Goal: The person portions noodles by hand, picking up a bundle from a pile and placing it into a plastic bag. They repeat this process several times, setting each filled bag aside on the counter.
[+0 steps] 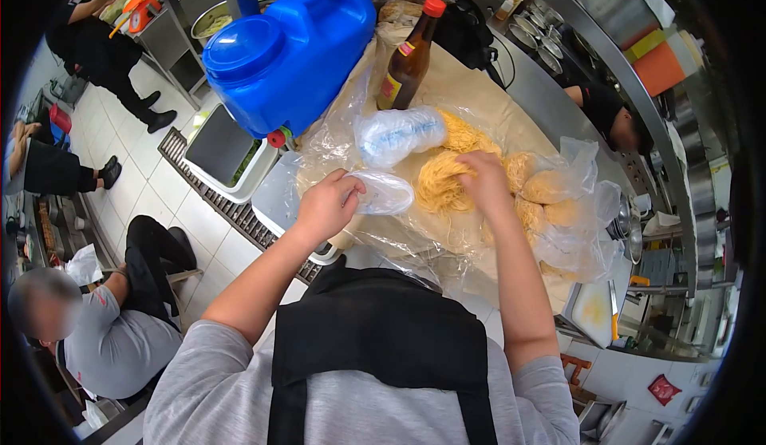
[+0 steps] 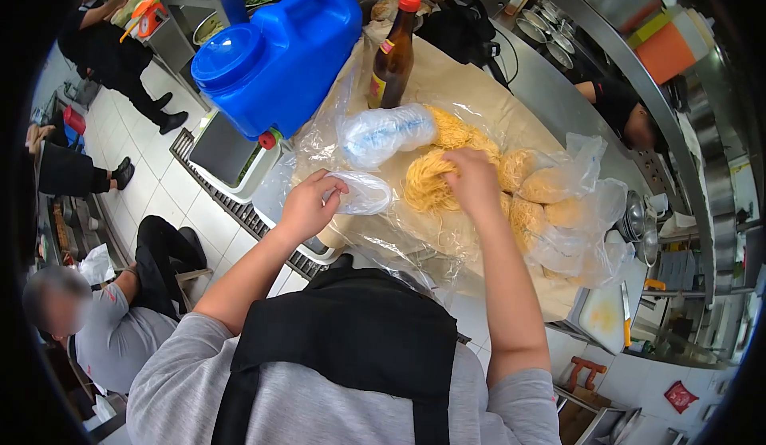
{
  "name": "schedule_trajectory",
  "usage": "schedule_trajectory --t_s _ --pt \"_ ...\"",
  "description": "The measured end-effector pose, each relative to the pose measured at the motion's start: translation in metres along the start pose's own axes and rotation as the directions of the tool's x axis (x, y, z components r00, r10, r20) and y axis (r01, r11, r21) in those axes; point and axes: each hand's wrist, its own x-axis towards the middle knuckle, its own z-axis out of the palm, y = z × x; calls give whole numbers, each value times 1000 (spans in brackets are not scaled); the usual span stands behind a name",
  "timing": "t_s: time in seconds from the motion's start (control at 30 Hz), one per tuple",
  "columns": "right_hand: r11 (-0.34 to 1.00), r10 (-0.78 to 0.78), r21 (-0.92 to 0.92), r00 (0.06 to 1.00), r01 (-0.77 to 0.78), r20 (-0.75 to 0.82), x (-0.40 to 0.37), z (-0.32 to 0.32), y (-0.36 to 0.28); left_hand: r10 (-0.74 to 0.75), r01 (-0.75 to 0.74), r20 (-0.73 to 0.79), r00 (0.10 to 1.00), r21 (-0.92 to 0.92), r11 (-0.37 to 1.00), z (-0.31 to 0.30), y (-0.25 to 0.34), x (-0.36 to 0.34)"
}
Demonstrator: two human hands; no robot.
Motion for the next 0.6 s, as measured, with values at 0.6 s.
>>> schedule_trajectory --t_s 0.6 --pt "926 331 -181 943 -332 -38 -56 -20 47 -87 86 -24 996 -13 996 -12 -23 -15"
